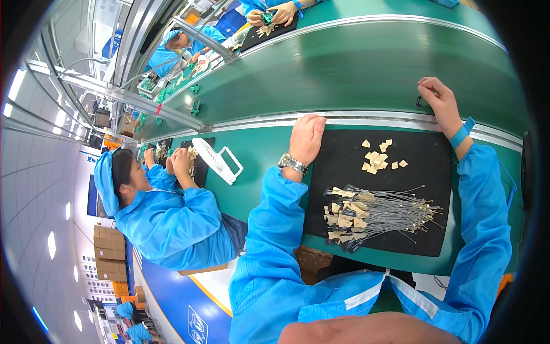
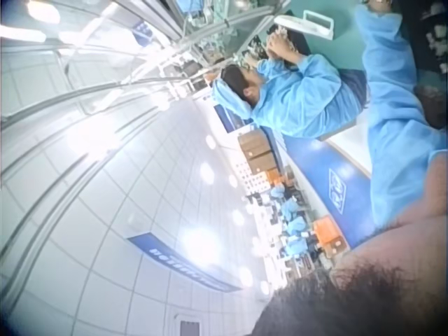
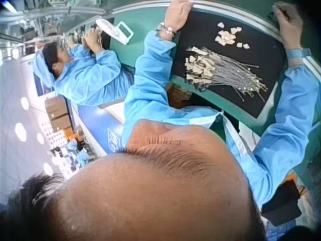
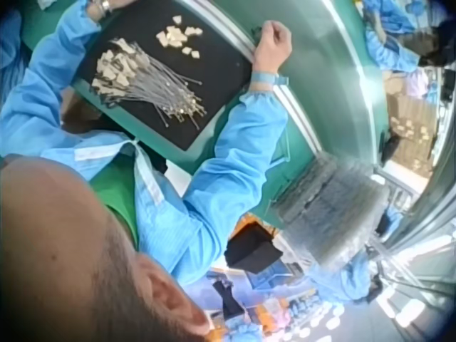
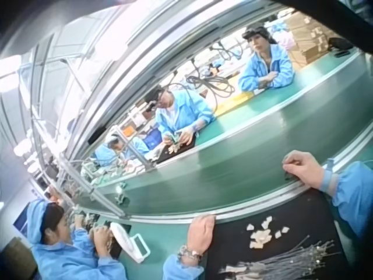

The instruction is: Assembling small electronic components onto wires using a jig on a factory production line.

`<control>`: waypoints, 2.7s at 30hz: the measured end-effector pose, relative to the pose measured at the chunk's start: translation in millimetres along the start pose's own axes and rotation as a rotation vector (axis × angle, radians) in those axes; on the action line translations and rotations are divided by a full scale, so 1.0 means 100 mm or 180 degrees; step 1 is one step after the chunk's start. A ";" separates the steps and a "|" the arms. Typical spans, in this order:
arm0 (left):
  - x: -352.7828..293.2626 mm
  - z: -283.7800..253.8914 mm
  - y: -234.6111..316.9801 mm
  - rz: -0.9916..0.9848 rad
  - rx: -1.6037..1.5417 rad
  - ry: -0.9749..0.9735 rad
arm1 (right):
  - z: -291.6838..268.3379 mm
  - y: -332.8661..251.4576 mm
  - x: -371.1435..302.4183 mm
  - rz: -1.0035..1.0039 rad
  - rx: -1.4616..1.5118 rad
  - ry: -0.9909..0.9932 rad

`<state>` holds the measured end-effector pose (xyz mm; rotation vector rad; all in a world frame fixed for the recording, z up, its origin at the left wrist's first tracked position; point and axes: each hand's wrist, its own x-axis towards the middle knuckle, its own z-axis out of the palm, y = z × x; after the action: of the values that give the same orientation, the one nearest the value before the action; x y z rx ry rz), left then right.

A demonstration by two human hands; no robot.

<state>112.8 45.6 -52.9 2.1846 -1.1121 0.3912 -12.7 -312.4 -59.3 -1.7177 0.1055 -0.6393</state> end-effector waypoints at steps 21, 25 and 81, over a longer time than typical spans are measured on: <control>0.00 0.00 -0.01 0.0063 0.0026 0.0007 | 0.01 -0.02 0.00 0.0050 -0.0125 0.0033; -0.01 0.00 -0.02 0.0013 0.0007 -0.0014 | 0.00 0.01 0.00 0.0014 -0.0147 0.0030; 0.02 0.00 0.03 0.0170 0.0174 -0.0046 | 0.00 -0.01 0.00 -0.0023 -0.0426 0.0013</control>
<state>111.7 43.2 -51.1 2.2119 -1.1823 0.4345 -13.4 -311.9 -58.4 -1.8464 0.1478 -0.6533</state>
